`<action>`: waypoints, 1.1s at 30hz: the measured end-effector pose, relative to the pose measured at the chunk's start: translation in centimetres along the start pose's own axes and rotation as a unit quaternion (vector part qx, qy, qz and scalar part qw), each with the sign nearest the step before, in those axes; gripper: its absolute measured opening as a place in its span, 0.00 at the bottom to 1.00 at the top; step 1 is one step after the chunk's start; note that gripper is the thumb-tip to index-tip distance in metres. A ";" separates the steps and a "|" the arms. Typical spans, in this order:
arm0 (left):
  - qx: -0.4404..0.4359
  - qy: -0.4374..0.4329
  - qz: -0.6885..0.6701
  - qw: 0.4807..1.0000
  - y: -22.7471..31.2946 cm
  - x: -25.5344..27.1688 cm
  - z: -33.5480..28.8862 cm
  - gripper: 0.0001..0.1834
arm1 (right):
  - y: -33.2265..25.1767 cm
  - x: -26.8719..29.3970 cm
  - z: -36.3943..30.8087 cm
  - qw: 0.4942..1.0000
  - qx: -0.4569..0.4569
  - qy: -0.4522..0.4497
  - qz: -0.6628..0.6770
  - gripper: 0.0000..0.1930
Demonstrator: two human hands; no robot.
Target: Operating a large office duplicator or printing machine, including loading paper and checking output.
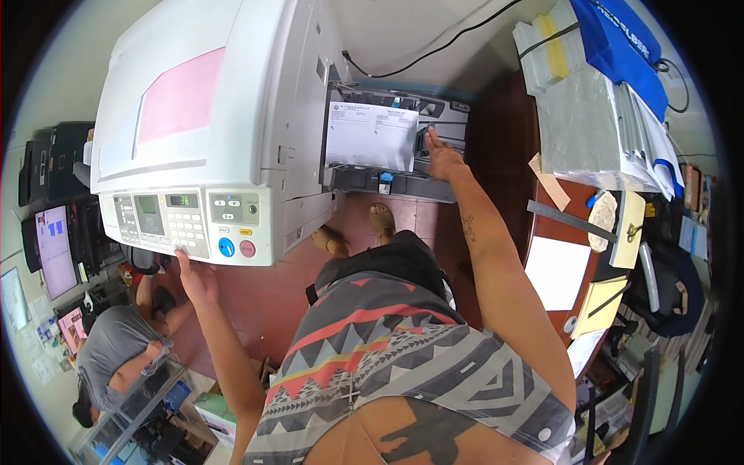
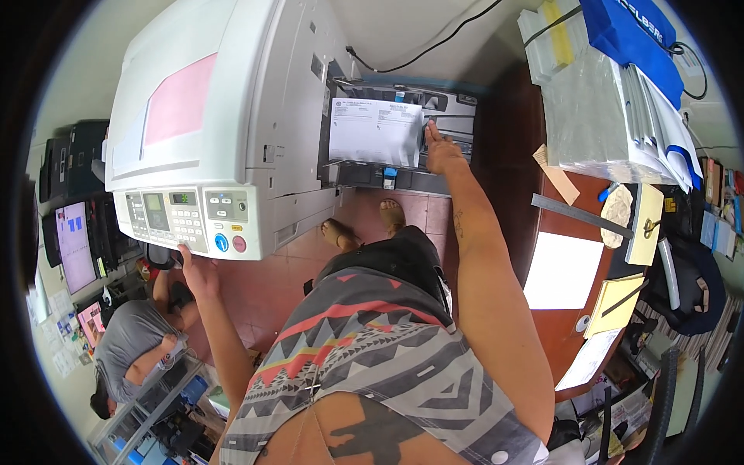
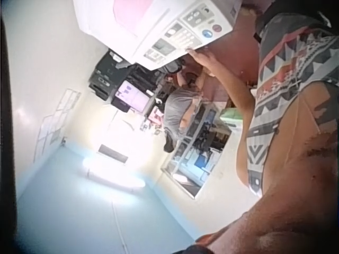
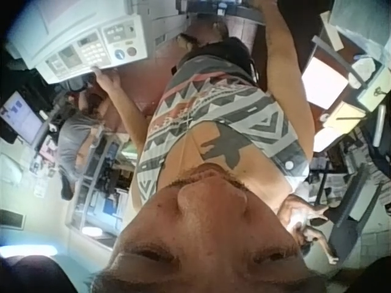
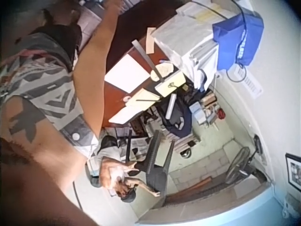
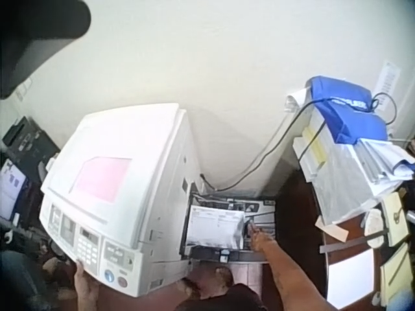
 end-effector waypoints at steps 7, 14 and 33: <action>-0.002 0.016 0.001 1.000 0.4 -0.9 -0.6 0.33 | -0.2 0.3 -0.3 1.000 0.004 -0.009 -0.011 0.48; -0.015 0.009 0.001 1.000 0.6 -1.3 -0.8 0.31 | -0.4 0.6 -0.4 1.000 0.000 -0.005 -0.011 0.48; -0.025 0.029 0.010 0.999 0.5 -2.4 -1.5 0.31 | 0.5 -0.4 1.1 0.999 0.043 0.012 -0.002 0.50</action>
Point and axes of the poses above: each hand's wrist, its own z-axis towards the middle knuckle, its own x-axis out of the back of the hand, y = z × x, the point moved 6 cm from there along z, towards the middle knuckle, and after that the axes turned 5 degrees about z, right-handed, at the moved point
